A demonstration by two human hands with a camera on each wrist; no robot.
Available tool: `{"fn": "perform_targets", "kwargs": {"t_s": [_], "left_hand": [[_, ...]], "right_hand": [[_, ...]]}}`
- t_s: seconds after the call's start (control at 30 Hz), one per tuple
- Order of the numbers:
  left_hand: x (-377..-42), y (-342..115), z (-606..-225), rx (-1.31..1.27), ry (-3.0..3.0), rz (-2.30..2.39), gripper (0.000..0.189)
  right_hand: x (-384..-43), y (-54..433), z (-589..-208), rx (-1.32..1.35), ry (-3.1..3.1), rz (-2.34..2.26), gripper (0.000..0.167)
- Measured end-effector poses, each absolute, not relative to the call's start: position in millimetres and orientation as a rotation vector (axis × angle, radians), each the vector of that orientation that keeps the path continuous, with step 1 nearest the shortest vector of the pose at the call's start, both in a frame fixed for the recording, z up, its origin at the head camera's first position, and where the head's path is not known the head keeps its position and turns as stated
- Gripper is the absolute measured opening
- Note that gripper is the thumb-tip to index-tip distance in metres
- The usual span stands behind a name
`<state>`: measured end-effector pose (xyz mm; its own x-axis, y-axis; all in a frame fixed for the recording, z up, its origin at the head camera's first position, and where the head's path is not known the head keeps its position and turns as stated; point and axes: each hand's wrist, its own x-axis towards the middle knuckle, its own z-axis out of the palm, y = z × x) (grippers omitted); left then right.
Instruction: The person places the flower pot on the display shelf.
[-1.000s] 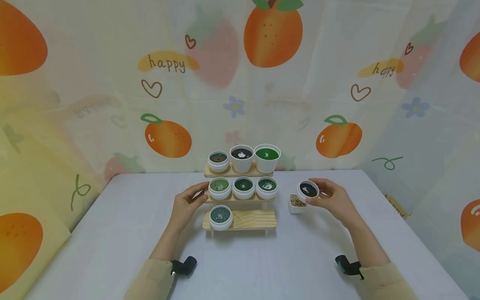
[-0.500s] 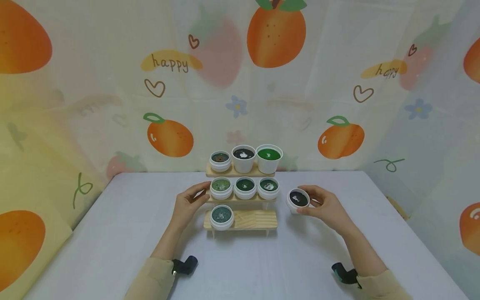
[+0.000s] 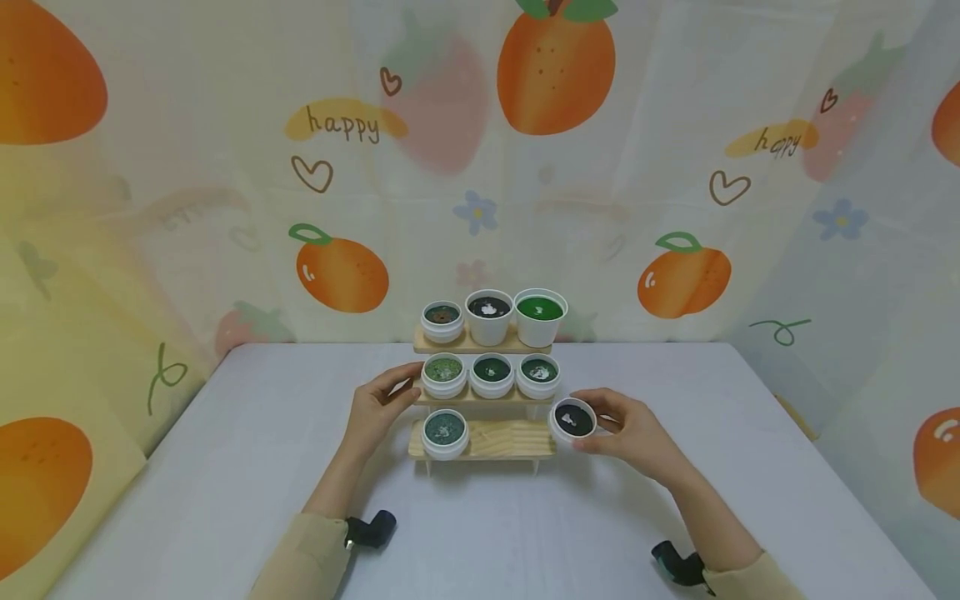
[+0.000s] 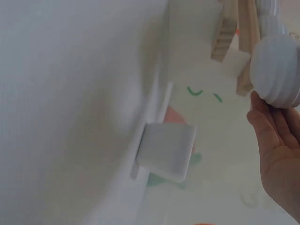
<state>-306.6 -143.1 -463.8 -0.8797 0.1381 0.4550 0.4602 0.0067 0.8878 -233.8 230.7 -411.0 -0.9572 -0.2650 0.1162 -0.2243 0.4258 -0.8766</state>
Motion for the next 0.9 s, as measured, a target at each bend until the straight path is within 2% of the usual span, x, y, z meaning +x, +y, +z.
{"fn": "perform_targets", "kwargs": {"t_s": [0.47,0.9], "left_hand": [[-306,-143,-463,-0.61,-2.055,-1.964,0.038],[-306,-144,-464,-0.628,-2.036,-1.969,0.038]], "right_hand": [[-229,185,-420,-0.546,2.518,-1.676,0.064],[-230,151,-429,-0.472,2.485,-1.755,0.062]]}}
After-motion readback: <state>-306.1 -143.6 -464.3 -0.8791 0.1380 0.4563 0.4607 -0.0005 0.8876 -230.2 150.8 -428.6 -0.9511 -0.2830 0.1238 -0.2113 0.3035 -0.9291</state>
